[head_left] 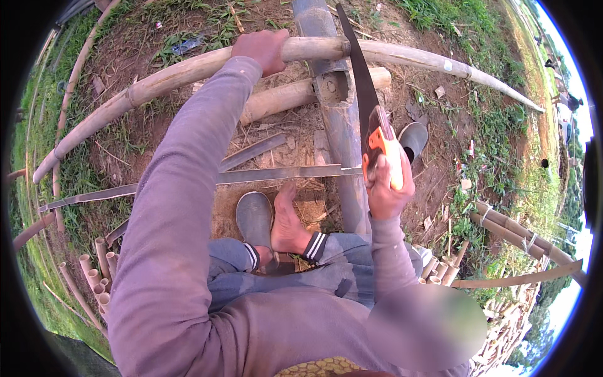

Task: The person sits on the ground and uses a hand saw to cut long bamboo poles into shorter sections. They repeatedly position each pole on a makeshift support, saw through it, and place the cut pieces aside.

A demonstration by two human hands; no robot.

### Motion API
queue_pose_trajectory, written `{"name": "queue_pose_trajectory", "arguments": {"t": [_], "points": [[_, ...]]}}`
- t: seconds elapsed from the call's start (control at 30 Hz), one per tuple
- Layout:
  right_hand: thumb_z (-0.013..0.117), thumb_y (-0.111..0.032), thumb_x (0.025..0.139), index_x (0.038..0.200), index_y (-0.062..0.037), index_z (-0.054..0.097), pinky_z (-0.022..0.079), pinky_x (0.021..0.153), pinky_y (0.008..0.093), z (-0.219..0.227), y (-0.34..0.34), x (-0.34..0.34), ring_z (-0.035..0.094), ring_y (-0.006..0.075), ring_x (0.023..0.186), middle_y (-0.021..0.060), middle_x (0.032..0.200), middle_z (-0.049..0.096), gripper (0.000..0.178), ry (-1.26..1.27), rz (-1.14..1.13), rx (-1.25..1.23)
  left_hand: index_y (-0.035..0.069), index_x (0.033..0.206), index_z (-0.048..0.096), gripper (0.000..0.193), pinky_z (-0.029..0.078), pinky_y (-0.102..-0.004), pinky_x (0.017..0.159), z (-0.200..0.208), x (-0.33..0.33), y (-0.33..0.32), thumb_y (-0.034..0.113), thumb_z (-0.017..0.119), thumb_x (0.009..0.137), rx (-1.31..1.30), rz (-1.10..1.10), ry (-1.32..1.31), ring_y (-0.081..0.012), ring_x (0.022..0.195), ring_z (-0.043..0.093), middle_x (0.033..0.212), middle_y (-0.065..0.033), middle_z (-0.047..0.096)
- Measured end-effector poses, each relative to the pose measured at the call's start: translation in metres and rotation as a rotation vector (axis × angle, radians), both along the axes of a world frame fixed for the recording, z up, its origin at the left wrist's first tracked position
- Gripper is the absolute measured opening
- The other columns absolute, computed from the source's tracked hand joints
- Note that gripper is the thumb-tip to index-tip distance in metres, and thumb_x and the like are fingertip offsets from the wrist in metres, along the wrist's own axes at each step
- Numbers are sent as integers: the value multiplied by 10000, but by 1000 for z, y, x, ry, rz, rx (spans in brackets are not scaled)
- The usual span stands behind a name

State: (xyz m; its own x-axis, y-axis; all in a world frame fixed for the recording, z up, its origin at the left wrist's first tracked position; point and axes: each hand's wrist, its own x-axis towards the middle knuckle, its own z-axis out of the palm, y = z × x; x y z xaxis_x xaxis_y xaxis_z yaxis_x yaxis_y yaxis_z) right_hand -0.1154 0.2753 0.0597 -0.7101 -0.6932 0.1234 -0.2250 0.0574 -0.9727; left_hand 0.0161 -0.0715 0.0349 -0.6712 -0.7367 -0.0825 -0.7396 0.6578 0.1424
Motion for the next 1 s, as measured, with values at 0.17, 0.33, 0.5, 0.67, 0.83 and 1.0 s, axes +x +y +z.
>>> {"name": "queue_pose_trajectory", "arguments": {"t": [0.17,0.33,0.5,0.67,0.83,1.0], "points": [[675,-181,1055,1417,132,544,594,970,350,-9,47,19,688,255,1193,234,1346,667,496,-34,1,-53,158,1215,642,389,607,-476,890,-11,-6,1,294,788,881,-54,-4,12,-316,1050,758,1098,-99,776],[750,-136,1023,1265,26,697,486,560,217,14,-139,-58,602,39,663,12,906,719,296,-74,-7,-90,178,1247,633,422,606,-483,904,0,-20,-4,328,790,885,-49,-22,13,-323,1079,752,1134,-97,770],[716,-104,1035,1353,73,638,568,755,245,-1,-76,-24,674,98,888,73,1093,722,372,0,-5,-59,209,1318,609,511,597,-484,931,6,-9,-8,380,789,871,-28,2,-42,-330,1095,741,1163,-109,762],[676,-140,1050,1446,127,523,583,994,341,-3,78,26,678,271,1240,237,1391,650,501,33,3,45,209,1313,608,506,593,-483,929,-6,-11,0,374,785,869,-39,-5,-57,-320,1085,741,1156,-87,760],[724,-90,1030,1312,55,660,564,737,250,-5,-83,-30,633,74,834,44,1022,710,323,34,-44,-65,223,1349,592,556,598,-479,917,-13,-21,5,389,796,859,-36,-9,-13,-317,1077,744,1168,-81,759],[747,-119,1016,1414,46,579,565,808,259,6,-124,-45,646,95,875,61,1107,691,462,108,98,-223,237,1379,583,609,587,-472,953,12,-15,1,385,812,835,34,42,-107,-326,1123,729,1230,-86,746]]}}
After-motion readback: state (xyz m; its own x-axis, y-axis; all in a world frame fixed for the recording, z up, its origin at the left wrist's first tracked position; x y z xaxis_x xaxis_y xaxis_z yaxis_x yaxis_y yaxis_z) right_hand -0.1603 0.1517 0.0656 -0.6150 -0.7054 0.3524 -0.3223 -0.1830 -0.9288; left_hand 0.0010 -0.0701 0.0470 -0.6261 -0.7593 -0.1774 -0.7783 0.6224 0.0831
